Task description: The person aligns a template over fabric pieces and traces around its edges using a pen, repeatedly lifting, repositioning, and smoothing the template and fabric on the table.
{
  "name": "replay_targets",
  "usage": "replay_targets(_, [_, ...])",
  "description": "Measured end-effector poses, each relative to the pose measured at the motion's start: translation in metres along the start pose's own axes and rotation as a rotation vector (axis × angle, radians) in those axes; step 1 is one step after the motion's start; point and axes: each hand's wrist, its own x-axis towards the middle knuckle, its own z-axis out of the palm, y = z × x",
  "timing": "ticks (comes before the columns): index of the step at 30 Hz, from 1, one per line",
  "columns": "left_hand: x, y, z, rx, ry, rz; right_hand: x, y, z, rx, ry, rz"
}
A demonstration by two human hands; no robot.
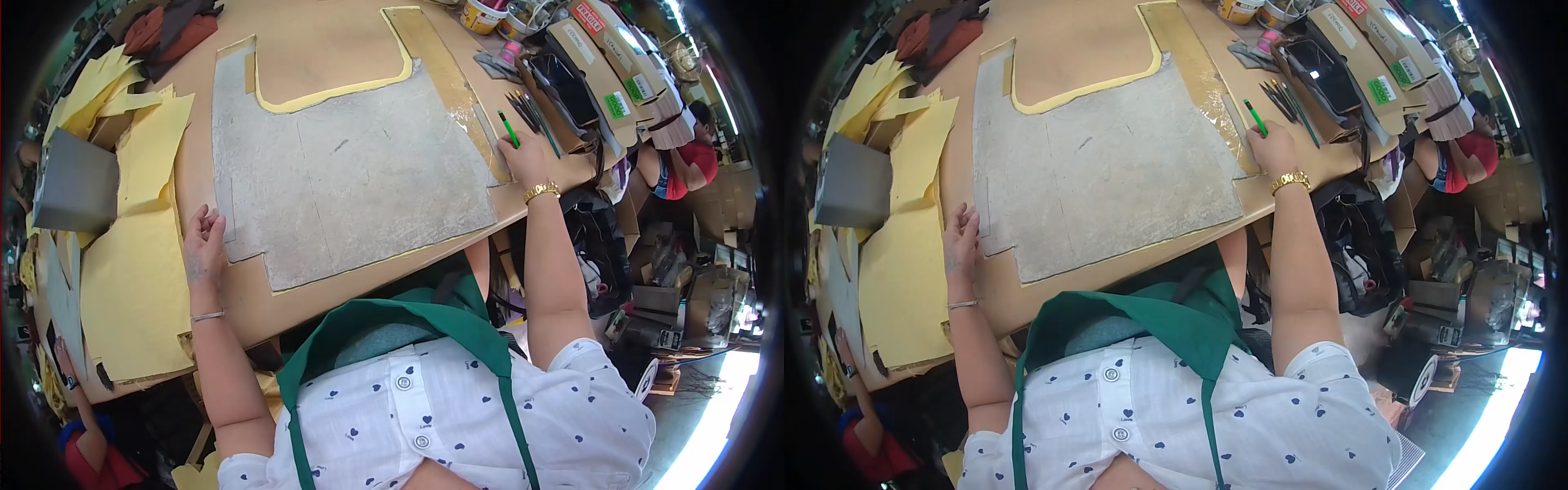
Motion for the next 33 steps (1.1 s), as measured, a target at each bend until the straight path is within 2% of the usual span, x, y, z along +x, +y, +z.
replay_targets(4, [0.0,-0.004,0.003,-0.041,0.019,-0.016,0.0,-0.001,0.009,0.028,0.003,-0.007])
replay_targets(7, [0.004,0.0,0.004,0.048,-0.004,-0.047,0.003,0.0,0.016,0.006,0.071,-0.05])
replay_targets(10, [0.011,0.001,0.003,0.048,-0.006,-0.044,0.008,-0.004,0.013,0.129,-0.002,0.085])
replay_targets(13, [0.005,0.001,0.004,-0.352,-0.06,0.161,0.004,-0.004,0.007,0.423,-0.01,0.154])
replay_targets(16, [-0.008,0.002,0.003,-0.423,-0.108,0.195,-0.006,0.007,0.006,0.461,0.137,0.038])
replay_targets(19, [-0.025,0.006,0.002,-0.502,-0.23,0.016,-0.014,0.022,-0.008,0.448,0.092,0.067])
replay_targets(22, [-0.015,-0.021,-0.007,-0.374,-0.202,-0.042,-0.021,0.029,-0.015,0.153,0.046,0.043])
replay_targets(25, [-0.006,-0.024,0.002,0.246,-0.035,0.374,-0.028,0.024,-0.014,-0.028,0.065,0.009])
replay_targets(28, [-0.014,0.003,0.017,0.836,0.205,0.457,-0.028,0.029,-0.008,-0.037,0.09,0.002])
replay_targets(31, [-0.018,0.022,0.032,0.755,0.244,0.222,-0.029,0.029,-0.007,0.01,0.107,0.005])
replay_targets(33, [-0.014,0.017,0.035,0.771,0.248,0.258,-0.031,0.027,-0.006,0.019,0.114,0.008])
